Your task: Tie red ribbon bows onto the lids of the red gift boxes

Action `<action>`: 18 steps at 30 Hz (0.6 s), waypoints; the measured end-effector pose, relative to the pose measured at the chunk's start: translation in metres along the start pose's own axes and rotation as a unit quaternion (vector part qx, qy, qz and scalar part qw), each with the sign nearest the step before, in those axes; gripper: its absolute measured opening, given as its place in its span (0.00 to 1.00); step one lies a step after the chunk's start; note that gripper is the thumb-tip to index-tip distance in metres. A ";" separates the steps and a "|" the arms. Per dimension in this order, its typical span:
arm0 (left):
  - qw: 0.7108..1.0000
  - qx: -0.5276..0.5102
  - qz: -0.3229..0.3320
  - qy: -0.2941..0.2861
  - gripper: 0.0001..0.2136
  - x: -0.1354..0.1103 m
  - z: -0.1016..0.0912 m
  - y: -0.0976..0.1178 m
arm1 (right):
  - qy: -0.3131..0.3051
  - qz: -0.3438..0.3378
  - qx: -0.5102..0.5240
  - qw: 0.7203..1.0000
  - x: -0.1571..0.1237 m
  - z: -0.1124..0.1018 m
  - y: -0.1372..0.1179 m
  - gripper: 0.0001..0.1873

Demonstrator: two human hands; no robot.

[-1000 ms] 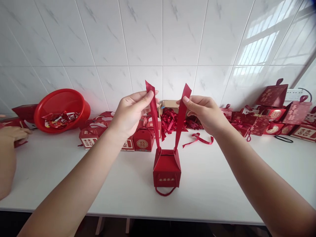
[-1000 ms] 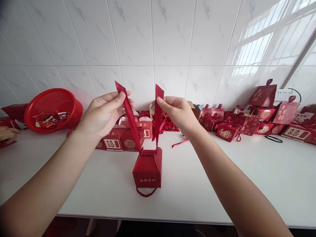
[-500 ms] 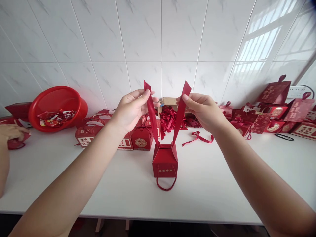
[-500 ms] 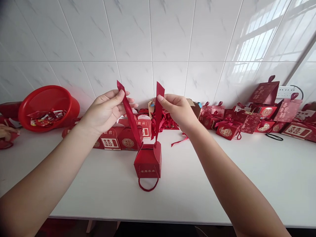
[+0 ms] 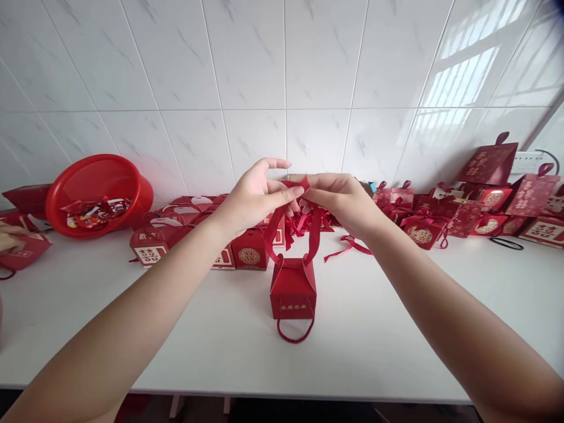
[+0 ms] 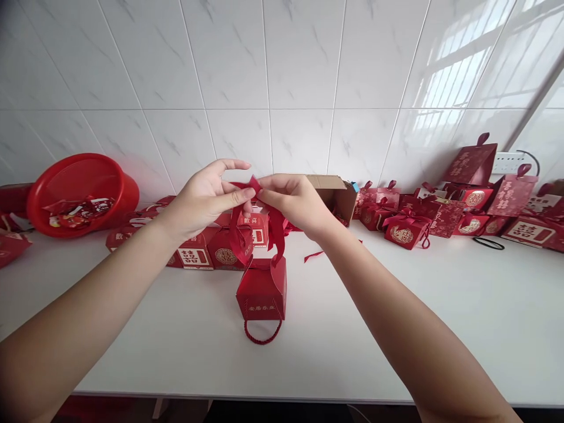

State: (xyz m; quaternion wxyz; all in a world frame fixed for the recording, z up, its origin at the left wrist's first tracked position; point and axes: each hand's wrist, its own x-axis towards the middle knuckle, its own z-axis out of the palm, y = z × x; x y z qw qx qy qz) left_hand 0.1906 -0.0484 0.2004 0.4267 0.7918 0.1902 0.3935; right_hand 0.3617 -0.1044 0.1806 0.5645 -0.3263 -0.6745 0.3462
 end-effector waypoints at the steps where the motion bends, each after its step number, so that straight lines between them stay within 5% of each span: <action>1: 1.000 0.003 -0.005 -0.001 0.26 0.000 0.001 0.000 | -0.021 -0.010 -0.002 1.000 -0.001 0.001 -0.001 0.08; 10: 0.998 -0.035 -0.026 -0.051 0.20 0.000 -0.002 -0.007 | -0.030 -0.010 -0.036 0.999 -0.009 -0.001 0.006 0.15; 13: 0.994 -0.080 -0.064 -0.050 0.17 -0.001 -0.005 -0.008 | -0.038 -0.058 -0.093 0.993 -0.009 -0.005 0.013 0.15; 15: 0.988 -0.120 -0.094 -0.020 0.15 -0.001 -0.006 -0.009 | -0.030 -0.122 -0.175 0.976 -0.009 -0.007 0.018 0.13; 18: 0.974 -0.183 -0.132 0.009 0.11 0.001 -0.008 -0.011 | -0.009 -0.235 -0.324 0.916 -0.007 -0.010 0.024 0.12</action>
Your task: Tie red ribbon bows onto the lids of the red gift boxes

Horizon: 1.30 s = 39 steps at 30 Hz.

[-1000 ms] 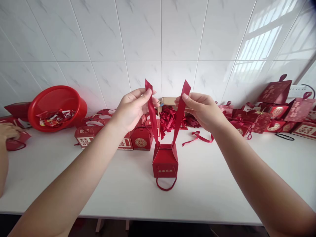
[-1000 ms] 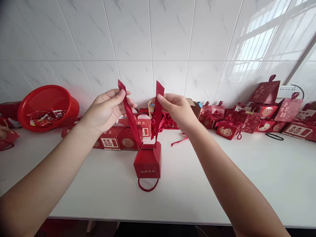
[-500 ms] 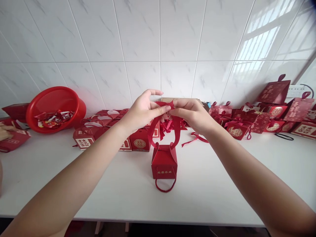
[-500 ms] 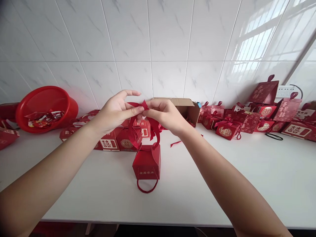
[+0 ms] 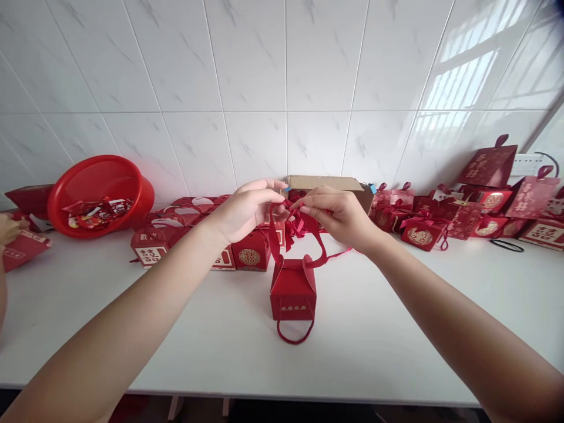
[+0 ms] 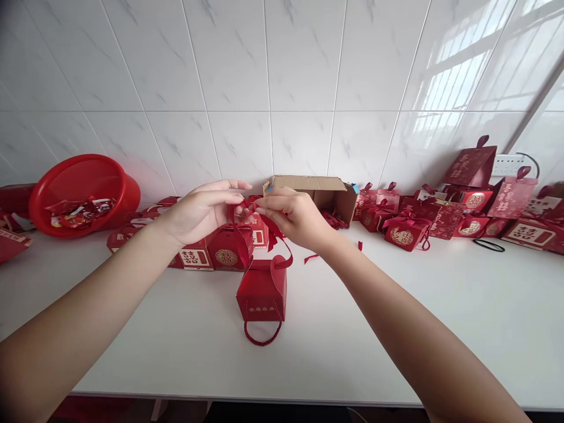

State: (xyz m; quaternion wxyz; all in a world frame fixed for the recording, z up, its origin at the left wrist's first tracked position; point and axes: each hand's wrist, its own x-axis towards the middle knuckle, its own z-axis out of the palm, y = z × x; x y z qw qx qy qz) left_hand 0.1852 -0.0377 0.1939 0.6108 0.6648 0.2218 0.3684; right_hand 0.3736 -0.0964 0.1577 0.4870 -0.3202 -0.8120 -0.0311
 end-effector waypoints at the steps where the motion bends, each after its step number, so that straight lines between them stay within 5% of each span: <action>1: 1.000 -0.016 -0.009 -0.003 0.09 0.001 -0.001 -0.001 | 0.004 -0.036 -0.047 0.998 0.000 0.001 0.002 0.12; 7: 0.998 -0.042 -0.005 -0.051 0.06 0.002 -0.003 -0.005 | 0.019 -0.084 -0.177 0.980 -0.001 0.008 0.003 0.15; 11: 0.991 0.091 0.094 0.030 0.11 -0.005 0.000 -0.008 | 0.100 -0.016 -0.106 0.989 -0.009 0.013 -0.005 0.13; 13: 0.949 0.240 0.171 0.113 0.12 -0.012 -0.002 -0.009 | 0.158 0.051 -0.076 0.983 -0.019 0.013 -0.010 0.11; 16: 0.837 0.441 0.249 0.206 0.11 -0.026 -0.012 -0.015 | 0.188 0.133 -0.095 0.968 -0.045 0.009 -0.014 0.12; 19: 0.762 0.564 0.221 0.231 0.08 -0.042 -0.037 -0.031 | 0.165 0.220 -0.168 0.947 -0.084 -0.001 -0.011 0.14; 22: 0.738 0.626 0.131 0.213 0.08 -0.061 -0.072 -0.063 | 0.088 0.356 -0.248 0.897 -0.132 -0.013 -0.003 0.14; 25: 0.764 0.623 0.056 0.157 0.09 -0.080 -0.106 -0.103 | -0.018 0.488 -0.291 0.822 -0.174 -0.022 0.006 0.16; 28: 0.790 0.603 -0.006 0.111 0.08 -0.090 -0.120 -0.131 | -0.097 0.528 -0.277 0.797 -0.193 -0.024 0.013 0.17; 33: 0.789 0.603 0.062 0.102 0.06 -0.078 -0.090 -0.133 | -0.048 0.471 -0.268 0.839 -0.171 -0.010 0.018 0.21; 36: 0.850 0.516 0.069 0.084 0.08 -0.067 -0.056 -0.126 | -0.033 0.435 -0.140 0.889 -0.144 0.008 0.015 0.22; 39: 0.917 0.396 0.018 0.045 0.10 -0.060 -0.031 -0.128 | -0.064 0.433 -0.001 0.899 -0.122 0.029 0.012 0.23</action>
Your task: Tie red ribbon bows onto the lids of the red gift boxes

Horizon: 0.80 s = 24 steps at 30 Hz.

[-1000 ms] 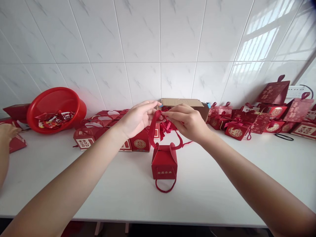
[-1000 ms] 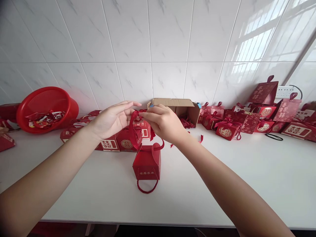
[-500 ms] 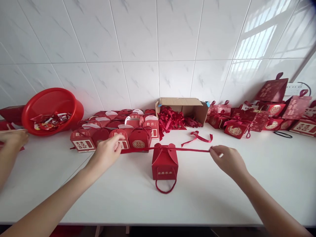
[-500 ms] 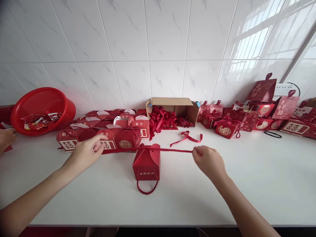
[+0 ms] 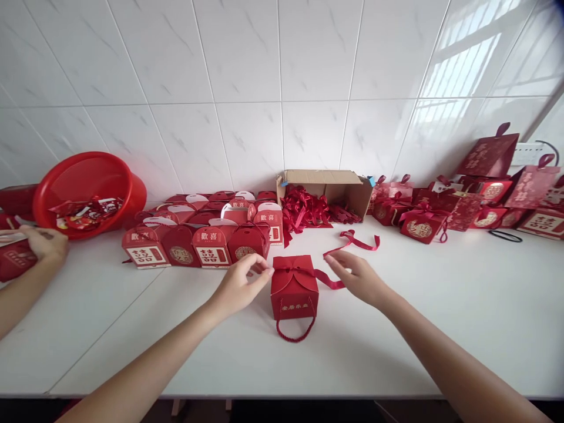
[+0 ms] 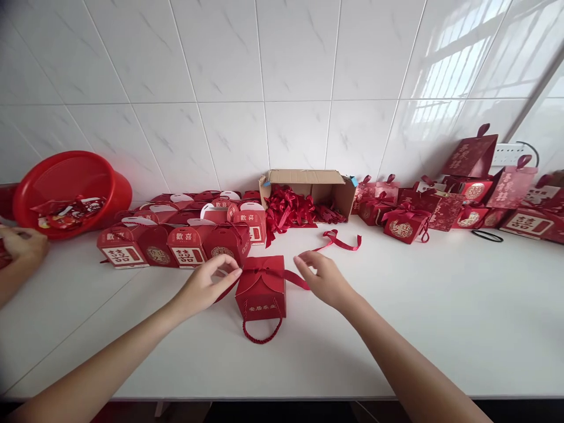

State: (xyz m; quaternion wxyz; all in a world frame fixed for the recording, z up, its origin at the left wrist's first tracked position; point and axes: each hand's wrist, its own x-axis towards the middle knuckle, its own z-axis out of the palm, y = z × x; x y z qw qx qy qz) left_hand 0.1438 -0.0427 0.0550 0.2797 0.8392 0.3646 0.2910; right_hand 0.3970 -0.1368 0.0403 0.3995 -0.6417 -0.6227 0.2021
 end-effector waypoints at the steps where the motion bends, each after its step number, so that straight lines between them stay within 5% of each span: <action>1: 0.999 -0.031 -0.015 -0.010 0.10 0.001 0.006 0.003 | -0.029 0.007 0.028 0.999 0.004 0.006 -0.004 0.23; 6: 0.988 -0.125 -0.085 -0.039 0.14 0.007 0.018 0.006 | -0.153 0.098 0.165 0.969 0.015 0.020 -0.006 0.25; 12: 0.949 -0.217 -0.148 -0.172 0.16 0.013 0.006 0.012 | -0.239 0.117 0.179 0.947 0.020 0.012 -0.003 0.30; 24: 0.991 0.010 -0.093 -0.091 0.29 0.017 0.001 -0.005 | -0.163 0.071 0.218 0.960 0.027 -0.001 0.022 0.23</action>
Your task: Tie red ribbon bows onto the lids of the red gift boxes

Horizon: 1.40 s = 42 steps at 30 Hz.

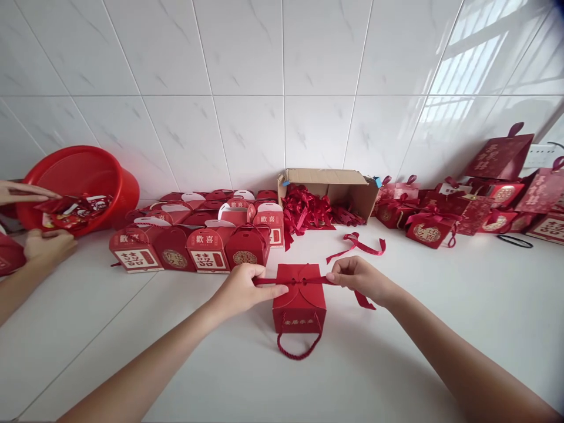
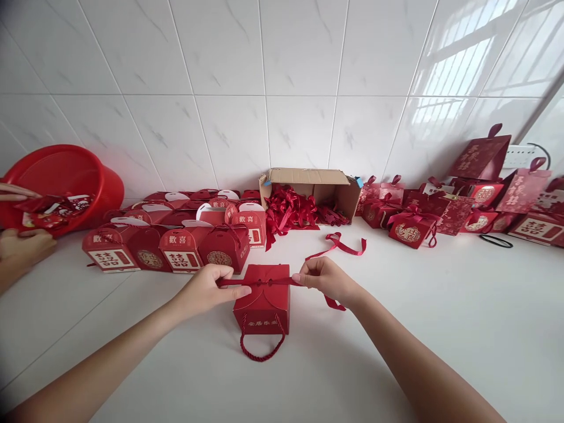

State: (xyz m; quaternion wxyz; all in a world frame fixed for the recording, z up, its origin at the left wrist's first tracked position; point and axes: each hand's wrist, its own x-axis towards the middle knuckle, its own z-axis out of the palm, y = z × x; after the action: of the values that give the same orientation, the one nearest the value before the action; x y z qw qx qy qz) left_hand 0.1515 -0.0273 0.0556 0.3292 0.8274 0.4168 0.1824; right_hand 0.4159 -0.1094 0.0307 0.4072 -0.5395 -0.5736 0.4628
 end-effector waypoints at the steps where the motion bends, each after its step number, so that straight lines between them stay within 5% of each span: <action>1: 1.000 -0.001 0.004 0.007 0.29 0.000 0.002 -0.002 | -0.003 0.000 0.007 1.000 -0.001 0.000 0.002 0.23; 7: 0.997 0.013 0.050 0.062 0.19 -0.008 0.002 -0.001 | -0.020 0.005 0.041 0.999 -0.009 -0.001 0.001 0.27; 10: 0.981 0.043 0.145 0.119 0.13 -0.012 0.001 0.012 | -0.015 -0.014 0.113 0.993 -0.013 -0.001 -0.009 0.25; 12: 0.972 0.056 0.204 0.105 0.10 -0.011 0.006 0.025 | -0.031 -0.023 0.202 0.979 -0.015 0.000 -0.017 0.20; 15: 0.966 0.069 0.233 0.087 0.16 -0.005 0.021 0.041 | -0.054 -0.029 0.311 0.949 -0.014 0.005 -0.028 0.12; 18: 0.959 0.077 0.238 0.135 0.19 0.005 0.035 0.047 | -0.060 -0.035 0.345 0.936 -0.013 0.010 -0.033 0.09; 26: 0.930 0.051 0.271 0.242 0.10 0.019 0.027 0.058 | 0.009 -0.043 0.239 0.970 -0.017 0.017 -0.033 0.10; 29: 0.928 0.062 0.261 0.257 0.12 0.018 0.024 0.060 | 0.073 -0.063 0.098 0.991 -0.013 0.027 -0.035 0.24; 31: 0.930 0.061 0.254 0.258 0.16 0.018 0.024 0.060 | 0.105 -0.094 0.020 0.990 -0.008 0.037 -0.037 0.27; 34: 0.937 0.041 0.239 0.252 0.19 0.016 0.023 0.059 | 0.102 -0.130 -0.027 0.986 0.000 0.050 -0.039 0.14; 39: 0.962 -0.092 0.232 0.109 0.19 0.008 0.012 0.049 | 0.152 -0.154 -0.025 0.976 0.005 0.060 -0.037 0.15; 42: 0.974 -0.109 0.185 0.077 0.10 0.005 0.006 0.036 | 0.131 -0.161 -0.003 0.978 0.003 0.061 -0.031 0.15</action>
State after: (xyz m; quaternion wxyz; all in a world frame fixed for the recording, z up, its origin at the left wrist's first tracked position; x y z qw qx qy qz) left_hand 0.1781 -0.0415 0.0761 0.3448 0.8329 0.2582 0.3474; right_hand 0.3494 -0.1119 0.0465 0.5464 -0.4972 -0.5962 0.3143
